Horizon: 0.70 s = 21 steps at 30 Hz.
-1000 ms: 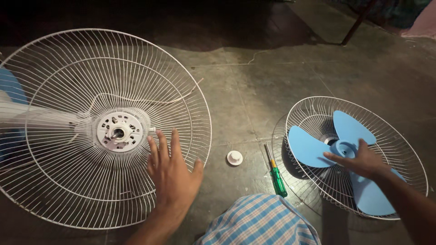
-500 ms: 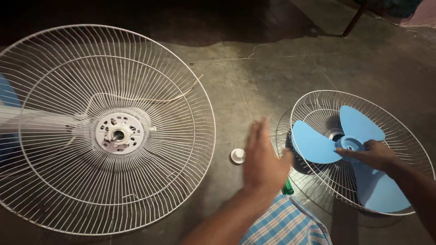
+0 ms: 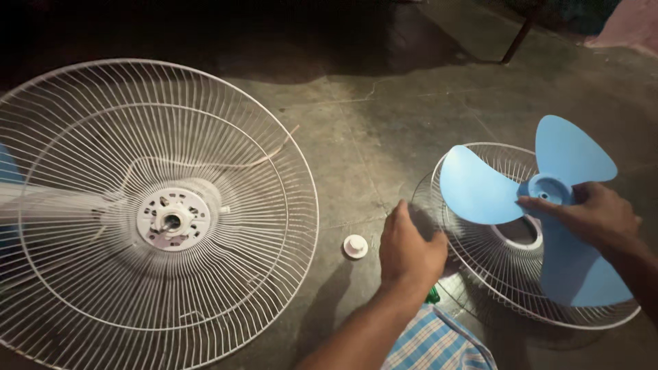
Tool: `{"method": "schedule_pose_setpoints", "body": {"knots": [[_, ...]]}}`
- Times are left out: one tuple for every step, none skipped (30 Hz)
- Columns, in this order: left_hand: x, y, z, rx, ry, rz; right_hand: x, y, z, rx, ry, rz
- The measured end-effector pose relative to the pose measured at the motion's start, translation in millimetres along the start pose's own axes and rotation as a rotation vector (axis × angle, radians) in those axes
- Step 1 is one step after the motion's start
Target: The person reassembles a standing electric fan by attaching the motor housing to the neck, mounting the front grille, installing the fan blades, and securing them with a nut. The person then attaches the rear grille to complete the assembly.
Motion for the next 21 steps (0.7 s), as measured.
{"method": "schedule_pose_setpoints", "body": {"knots": [[3, -8, -1, 0.049, 0.043, -0.006, -13, -11, -8, 0.029, -0.004, -0.009], [2, -12, -2, 0.02, 0.023, -0.02, -27, -18, -16, 0.019, 0.004, 0.05], [3, -17, -4, -0.009, 0.004, -0.034, -41, -26, -25, 0.008, 0.012, 0.109], [5, -21, -7, -0.041, -0.016, -0.049, -54, -35, -36, -0.002, 0.023, 0.166], [4, -26, -9, -0.074, -0.081, -0.04, -67, -42, -49, -0.016, 0.003, 0.239], [5, -31, -11, -0.108, -0.144, -0.036, -79, -51, -63, -0.026, -0.017, 0.309], [6, -37, -13, -0.143, -0.208, -0.031, -94, -56, -75, -0.036, -0.037, 0.379], [12, -43, -14, -0.197, -0.185, -0.252, -113, -63, -87, 0.009, -0.11, 0.441], [17, -50, -17, -0.249, -0.159, -0.473, -130, -70, -100, 0.055, -0.184, 0.503], [23, -58, -19, -0.302, -0.13, -0.692, -147, -76, -113, 0.1, -0.256, 0.565], [29, -68, -22, -0.322, -0.055, -0.711, -162, -80, -127, 0.111, -0.291, 0.616], [34, -81, -24, -0.342, 0.023, -0.725, -177, -85, -142, 0.123, -0.328, 0.671], [38, -95, -27, -0.361, 0.101, -0.738, -193, -90, -157, 0.134, -0.364, 0.727], [40, -107, -29, -0.351, 0.125, -0.801, -208, -94, -171, 0.152, -0.395, 0.707], [41, -119, -31, -0.342, 0.15, -0.863, -224, -98, -186, 0.17, -0.427, 0.688], [40, -134, -33, -0.329, 0.175, -0.925, -241, -100, -201, 0.186, -0.46, 0.67], [37, -148, -34, -0.307, 0.172, -0.926, -257, -103, -218, 0.219, -0.495, 0.674], [33, -163, -35, -0.287, 0.168, -0.925, -271, -106, -236, 0.252, -0.526, 0.679], [29, -177, -37, -0.268, 0.164, -0.924, -286, -107, -252, 0.286, -0.556, 0.683], [21, -189, -38, -0.233, 0.106, -0.94, -302, -106, -265, 0.281, -0.569, 0.686], [12, -200, -40, -0.198, 0.049, -0.956, -317, -105, -277, 0.275, -0.581, 0.689]]}}
Point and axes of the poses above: each hand's wrist, its own z-axis towards the middle knuckle, its own y-axis out of the palm, x = y × z, the point moved 5 cm from there along z, towards the middle knuckle, and after that the axes turned 3 degrees about -y, right-handed, at the moved point
